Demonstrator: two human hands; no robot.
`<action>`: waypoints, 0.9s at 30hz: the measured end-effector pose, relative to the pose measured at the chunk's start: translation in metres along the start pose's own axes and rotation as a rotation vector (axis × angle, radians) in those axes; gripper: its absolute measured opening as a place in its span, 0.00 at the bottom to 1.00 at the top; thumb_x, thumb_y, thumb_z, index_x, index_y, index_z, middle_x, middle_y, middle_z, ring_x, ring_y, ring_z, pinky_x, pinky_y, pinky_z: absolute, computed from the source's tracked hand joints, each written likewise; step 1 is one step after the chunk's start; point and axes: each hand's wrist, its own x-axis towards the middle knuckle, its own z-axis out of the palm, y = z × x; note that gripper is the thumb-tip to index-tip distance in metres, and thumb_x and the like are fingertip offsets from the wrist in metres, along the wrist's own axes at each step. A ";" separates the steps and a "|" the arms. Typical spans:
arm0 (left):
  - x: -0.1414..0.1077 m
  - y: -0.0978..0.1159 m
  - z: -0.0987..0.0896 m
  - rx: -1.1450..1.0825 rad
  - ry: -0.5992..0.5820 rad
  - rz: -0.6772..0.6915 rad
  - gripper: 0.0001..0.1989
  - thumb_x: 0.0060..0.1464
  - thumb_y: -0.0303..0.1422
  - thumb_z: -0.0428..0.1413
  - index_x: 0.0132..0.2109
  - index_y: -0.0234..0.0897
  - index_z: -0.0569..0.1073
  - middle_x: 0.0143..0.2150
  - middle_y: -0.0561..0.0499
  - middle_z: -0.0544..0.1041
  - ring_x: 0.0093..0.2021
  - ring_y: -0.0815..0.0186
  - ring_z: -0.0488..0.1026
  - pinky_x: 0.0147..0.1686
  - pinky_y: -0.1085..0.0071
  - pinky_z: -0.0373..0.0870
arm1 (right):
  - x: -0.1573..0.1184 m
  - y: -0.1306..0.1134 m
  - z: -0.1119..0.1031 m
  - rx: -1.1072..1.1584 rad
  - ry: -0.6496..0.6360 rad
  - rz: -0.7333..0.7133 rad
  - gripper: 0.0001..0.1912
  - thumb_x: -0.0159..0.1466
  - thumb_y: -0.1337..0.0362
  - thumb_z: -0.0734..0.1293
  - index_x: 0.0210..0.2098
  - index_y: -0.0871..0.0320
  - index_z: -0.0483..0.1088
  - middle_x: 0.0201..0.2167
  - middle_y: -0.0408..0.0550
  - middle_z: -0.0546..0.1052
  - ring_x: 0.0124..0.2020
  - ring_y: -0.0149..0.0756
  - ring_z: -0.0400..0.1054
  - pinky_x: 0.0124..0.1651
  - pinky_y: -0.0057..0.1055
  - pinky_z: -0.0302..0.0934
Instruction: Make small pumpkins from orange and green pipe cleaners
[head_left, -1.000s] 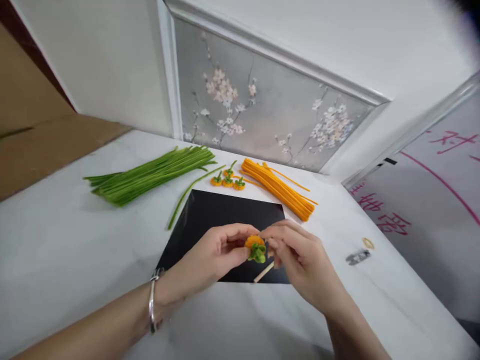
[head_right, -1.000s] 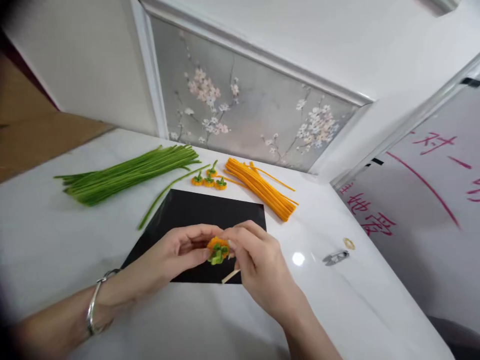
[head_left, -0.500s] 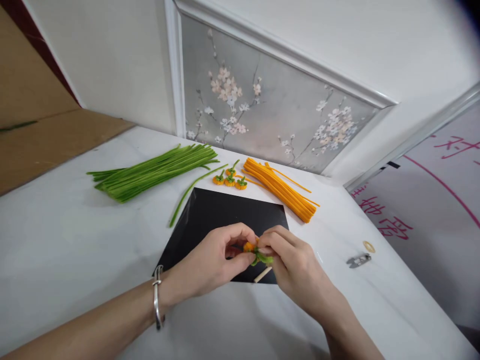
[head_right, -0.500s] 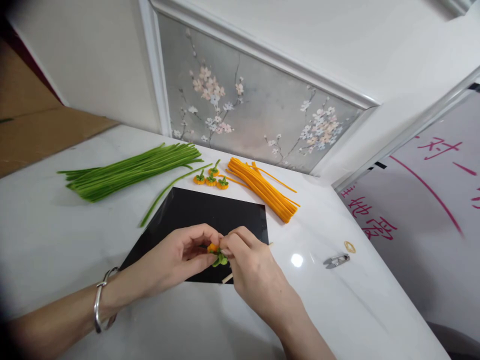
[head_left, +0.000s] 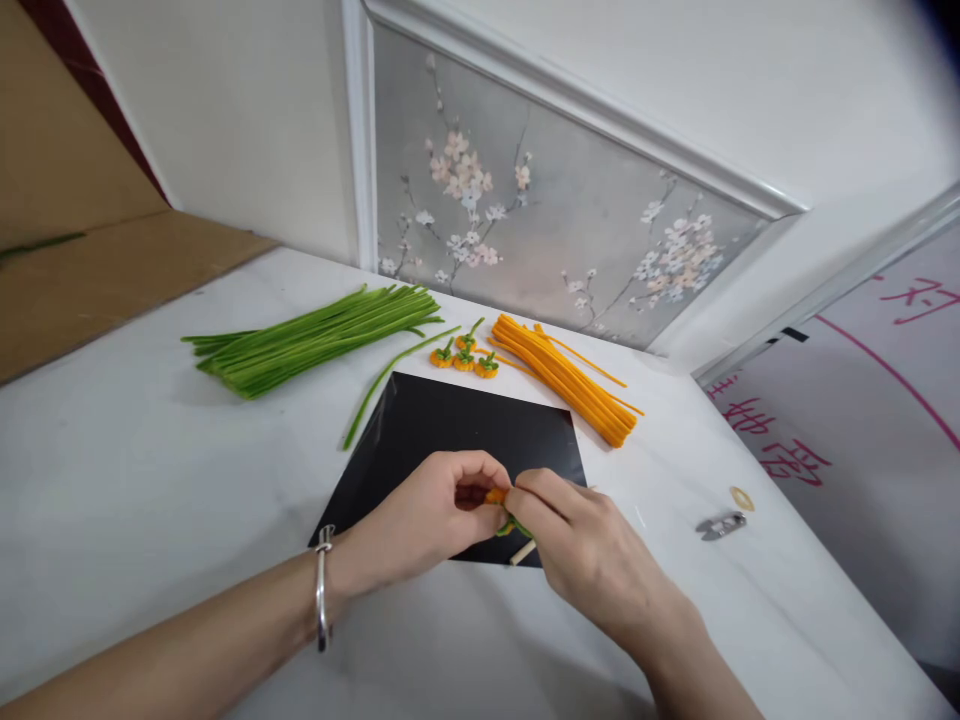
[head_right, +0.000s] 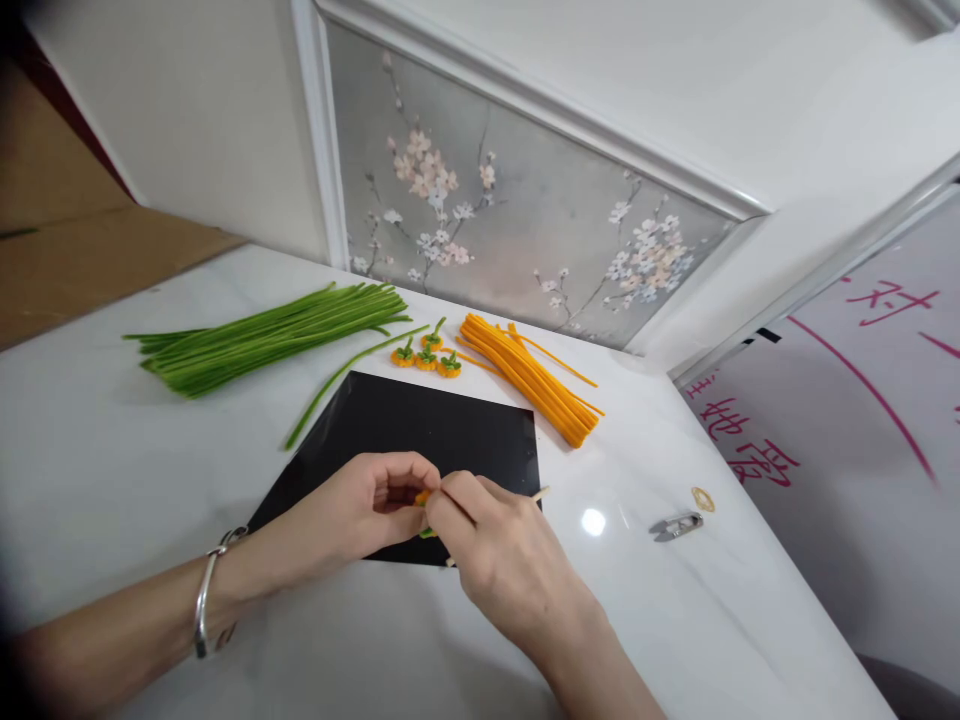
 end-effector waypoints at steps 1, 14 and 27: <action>0.000 0.001 -0.001 0.006 -0.009 -0.004 0.03 0.54 0.29 0.55 0.36 0.34 0.72 0.30 0.55 0.70 0.31 0.70 0.66 0.33 0.73 0.64 | 0.001 0.000 0.001 0.010 0.021 -0.003 0.17 0.60 0.81 0.52 0.35 0.58 0.66 0.32 0.47 0.71 0.29 0.34 0.65 0.27 0.27 0.60; -0.003 0.010 0.001 -0.032 0.051 0.011 0.03 0.53 0.30 0.56 0.36 0.35 0.72 0.33 0.52 0.74 0.35 0.67 0.70 0.37 0.70 0.66 | 0.005 -0.007 0.009 0.369 0.246 0.236 0.10 0.61 0.77 0.57 0.33 0.56 0.62 0.33 0.47 0.68 0.33 0.33 0.66 0.34 0.28 0.65; -0.005 0.025 -0.004 -0.260 -0.097 -0.046 0.11 0.51 0.24 0.58 0.42 0.37 0.67 0.41 0.51 0.77 0.41 0.67 0.74 0.44 0.68 0.68 | 0.000 0.001 -0.015 0.687 0.179 0.377 0.09 0.68 0.68 0.59 0.39 0.55 0.70 0.35 0.46 0.72 0.27 0.27 0.68 0.29 0.24 0.67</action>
